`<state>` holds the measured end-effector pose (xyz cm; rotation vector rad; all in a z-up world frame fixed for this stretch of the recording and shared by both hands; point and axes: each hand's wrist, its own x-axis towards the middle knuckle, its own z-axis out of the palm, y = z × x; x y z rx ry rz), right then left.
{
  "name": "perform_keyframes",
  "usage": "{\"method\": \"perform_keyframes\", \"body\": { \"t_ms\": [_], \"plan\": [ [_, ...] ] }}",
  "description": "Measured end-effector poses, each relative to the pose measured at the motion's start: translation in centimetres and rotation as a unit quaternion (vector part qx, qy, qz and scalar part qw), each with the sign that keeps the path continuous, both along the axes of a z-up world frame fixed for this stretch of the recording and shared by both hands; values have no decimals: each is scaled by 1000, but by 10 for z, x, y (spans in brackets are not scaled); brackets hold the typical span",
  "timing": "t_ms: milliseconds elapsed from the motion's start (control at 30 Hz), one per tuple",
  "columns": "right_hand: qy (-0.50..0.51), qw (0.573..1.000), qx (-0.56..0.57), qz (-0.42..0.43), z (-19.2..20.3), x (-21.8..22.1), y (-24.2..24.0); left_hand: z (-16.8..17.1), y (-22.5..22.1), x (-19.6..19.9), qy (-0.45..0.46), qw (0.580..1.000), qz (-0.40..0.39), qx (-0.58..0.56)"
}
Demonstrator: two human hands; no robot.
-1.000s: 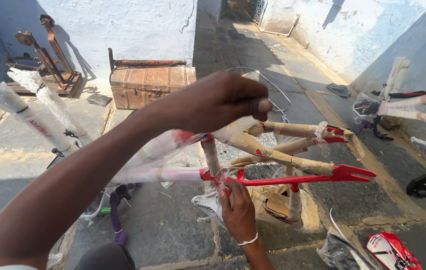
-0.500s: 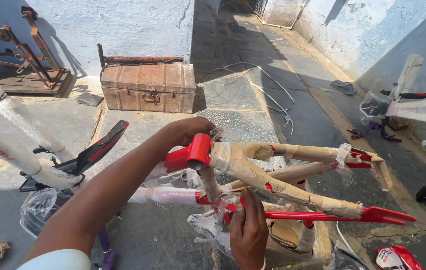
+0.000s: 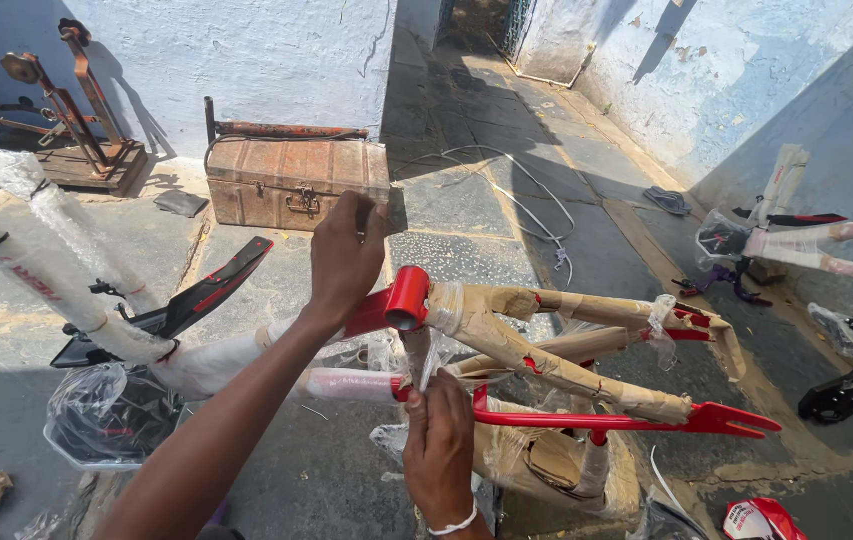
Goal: The person removes plastic and cardboard wrapping from a bicycle frame by hand, then positions a black fender onto the frame and secures it with screws using a tool.
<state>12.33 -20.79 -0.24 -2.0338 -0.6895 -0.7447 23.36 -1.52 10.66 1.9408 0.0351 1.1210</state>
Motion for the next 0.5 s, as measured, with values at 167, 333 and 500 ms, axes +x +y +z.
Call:
{"method": "perform_keyframes", "body": {
  "t_ms": [167, 333, 500],
  "plan": [
    [166, 981, -69, 73, 19, -48, 9, -16, -40, -129, 168, 983, -72, -9],
    [236, 962, 30, 137, 38, -69, 12, 2, -48, -161, 352, 856, -296, -235],
    [123, 975, 21, 186, 35, -80, -21, 54, -40, -139, 335, 840, -382, -190]
  ]
}}
